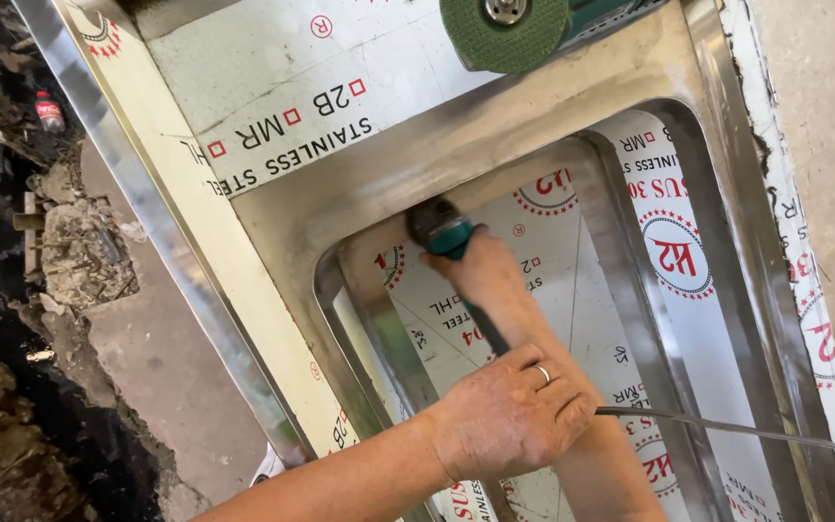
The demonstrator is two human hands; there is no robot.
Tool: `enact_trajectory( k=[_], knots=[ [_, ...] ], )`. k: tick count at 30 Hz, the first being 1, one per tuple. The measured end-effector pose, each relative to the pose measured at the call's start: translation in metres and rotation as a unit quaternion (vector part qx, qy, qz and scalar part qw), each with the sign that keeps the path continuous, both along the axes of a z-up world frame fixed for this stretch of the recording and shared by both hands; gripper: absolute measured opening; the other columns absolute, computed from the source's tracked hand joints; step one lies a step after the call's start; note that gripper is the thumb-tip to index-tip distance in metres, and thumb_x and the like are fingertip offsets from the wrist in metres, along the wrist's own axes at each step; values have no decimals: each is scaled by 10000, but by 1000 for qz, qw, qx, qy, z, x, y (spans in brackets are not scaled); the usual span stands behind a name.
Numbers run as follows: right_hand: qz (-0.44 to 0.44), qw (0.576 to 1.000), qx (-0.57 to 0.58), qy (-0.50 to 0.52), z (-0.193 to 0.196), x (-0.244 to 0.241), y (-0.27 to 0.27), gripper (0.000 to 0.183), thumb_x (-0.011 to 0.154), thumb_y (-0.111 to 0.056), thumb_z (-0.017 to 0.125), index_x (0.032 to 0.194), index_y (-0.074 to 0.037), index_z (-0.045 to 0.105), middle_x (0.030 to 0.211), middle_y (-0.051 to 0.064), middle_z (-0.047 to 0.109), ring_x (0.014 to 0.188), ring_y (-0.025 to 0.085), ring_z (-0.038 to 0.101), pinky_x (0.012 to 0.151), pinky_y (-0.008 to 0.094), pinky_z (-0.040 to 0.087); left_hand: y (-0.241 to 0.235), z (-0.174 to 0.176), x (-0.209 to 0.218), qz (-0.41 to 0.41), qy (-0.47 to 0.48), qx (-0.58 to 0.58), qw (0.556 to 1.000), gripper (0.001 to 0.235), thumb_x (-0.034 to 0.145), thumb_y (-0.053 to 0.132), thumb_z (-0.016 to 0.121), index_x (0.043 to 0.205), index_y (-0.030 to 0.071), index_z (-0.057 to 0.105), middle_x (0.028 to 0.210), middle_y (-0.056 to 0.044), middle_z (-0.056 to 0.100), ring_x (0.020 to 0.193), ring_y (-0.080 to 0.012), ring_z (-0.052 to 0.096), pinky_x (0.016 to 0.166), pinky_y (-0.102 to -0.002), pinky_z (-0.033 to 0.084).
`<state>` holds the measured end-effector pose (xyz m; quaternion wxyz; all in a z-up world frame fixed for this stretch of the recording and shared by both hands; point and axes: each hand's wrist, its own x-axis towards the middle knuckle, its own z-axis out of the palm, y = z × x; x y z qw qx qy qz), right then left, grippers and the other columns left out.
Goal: Using an angle grinder to smooth the edges of a stainless steel sink.
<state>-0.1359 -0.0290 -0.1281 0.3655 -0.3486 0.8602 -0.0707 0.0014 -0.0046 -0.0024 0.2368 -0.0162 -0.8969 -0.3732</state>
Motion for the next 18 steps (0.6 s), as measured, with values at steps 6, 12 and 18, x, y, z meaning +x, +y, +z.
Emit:
enact_trajectory(
  k=[6,12,18],
  knots=[
    [-39,998,-1,49,-1,-31,8,774,735,-571,837,1057,96,611,924,307,719,942,450,714,820,502,567,2,0,-1,-12,-23,0,1000,118,878,85,639,958,9,682,789,-68,613,792,-242,629,816,-385,494],
    [-44,999,-6,21,-4,-7,9,799,726,-573,831,1082,99,584,920,316,715,917,468,709,791,513,565,6,-5,0,10,-7,2,1000,172,878,75,638,1022,-2,692,836,-75,640,809,-230,651,852,-372,500],
    [-58,998,-13,30,-18,-11,16,835,737,-599,828,1088,114,571,952,339,704,940,477,705,795,509,571,7,-5,1,17,-7,-6,1000,190,888,89,633,1036,-10,701,831,-80,661,759,-233,672,875,-376,512]
  ],
)
